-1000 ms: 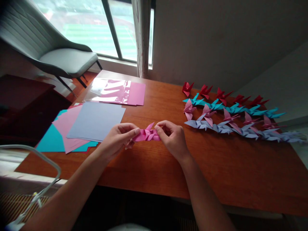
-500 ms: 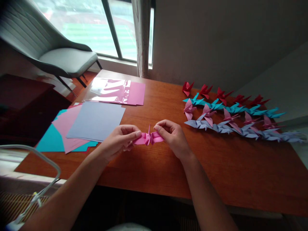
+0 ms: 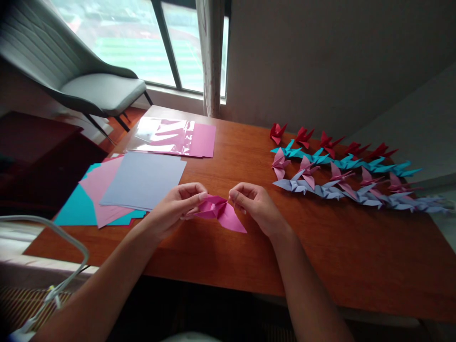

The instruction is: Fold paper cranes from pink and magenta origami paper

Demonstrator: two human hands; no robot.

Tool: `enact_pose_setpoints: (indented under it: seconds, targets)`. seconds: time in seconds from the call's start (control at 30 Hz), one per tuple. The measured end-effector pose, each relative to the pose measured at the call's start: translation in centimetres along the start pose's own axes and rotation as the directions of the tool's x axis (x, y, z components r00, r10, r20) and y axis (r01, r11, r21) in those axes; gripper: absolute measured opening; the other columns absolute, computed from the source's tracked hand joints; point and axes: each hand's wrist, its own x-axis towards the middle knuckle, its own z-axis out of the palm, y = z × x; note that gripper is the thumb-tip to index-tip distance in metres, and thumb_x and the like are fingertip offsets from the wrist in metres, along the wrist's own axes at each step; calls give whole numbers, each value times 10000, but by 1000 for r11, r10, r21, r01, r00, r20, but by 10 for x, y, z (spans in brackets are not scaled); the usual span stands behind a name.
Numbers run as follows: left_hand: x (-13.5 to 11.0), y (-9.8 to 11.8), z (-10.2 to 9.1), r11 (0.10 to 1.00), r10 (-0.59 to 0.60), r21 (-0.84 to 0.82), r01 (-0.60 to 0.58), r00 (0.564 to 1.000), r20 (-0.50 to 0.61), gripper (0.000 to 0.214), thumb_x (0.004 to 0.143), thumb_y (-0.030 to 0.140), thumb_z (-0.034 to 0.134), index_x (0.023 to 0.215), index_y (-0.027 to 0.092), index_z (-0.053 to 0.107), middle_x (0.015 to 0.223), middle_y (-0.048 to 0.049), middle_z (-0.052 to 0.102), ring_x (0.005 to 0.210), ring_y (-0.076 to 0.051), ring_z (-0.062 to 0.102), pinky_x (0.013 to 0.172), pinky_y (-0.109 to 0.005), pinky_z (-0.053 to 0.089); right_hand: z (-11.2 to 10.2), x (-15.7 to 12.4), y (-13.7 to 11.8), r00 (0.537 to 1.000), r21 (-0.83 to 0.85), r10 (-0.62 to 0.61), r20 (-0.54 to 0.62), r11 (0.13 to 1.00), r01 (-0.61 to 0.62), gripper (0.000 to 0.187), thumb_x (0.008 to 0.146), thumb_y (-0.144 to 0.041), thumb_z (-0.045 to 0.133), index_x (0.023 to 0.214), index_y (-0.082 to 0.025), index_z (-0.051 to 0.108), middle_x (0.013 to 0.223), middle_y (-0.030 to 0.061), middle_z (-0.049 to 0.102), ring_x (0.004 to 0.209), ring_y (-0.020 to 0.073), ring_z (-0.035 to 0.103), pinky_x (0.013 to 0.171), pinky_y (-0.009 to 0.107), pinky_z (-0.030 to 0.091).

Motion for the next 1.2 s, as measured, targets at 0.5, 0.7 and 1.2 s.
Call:
enact_pose_setpoints:
  seconds: [0.5, 0.7, 1.2]
  targets:
    - [3, -3, -1, 987, 145, 95, -128, 969, -200, 271, 852, 401, 751, 814, 152, 651, 620, 30, 588, 517, -51, 473, 478, -162, 339, 4, 2, 0, 998, -103, -57, -42, 993, 52, 228, 816, -424, 777, 833, -204, 720, 728, -11, 648, 649, 116, 537, 594, 243, 403]
    - [0, 1, 2, 981, 58, 186, -50, 998, -40, 292, 835, 417, 770, 803, 142, 677, 705, 2, 646, 584, -71, 532, 506, -173, 381, 5, 2, -1, 997, 124, -49, -55, 991, 55, 214, 796, -388, 810, 750, -205, 708, 670, -24, 628, 606, 99, 500, 576, 233, 381]
    - [-9, 6, 0, 994, -12, -106, 30, 987, 160, 425, 718, 473, 865, 627, 138, 621, 533, 1, 603, 478, -71, 515, 484, -186, 358, 16, 1, 10, 993, 472, 40, 110, 877, -88, 472, 806, -573, 761, 603, -183, 588, 470, -70, 452, 417, 57, 332, 406, 201, 259]
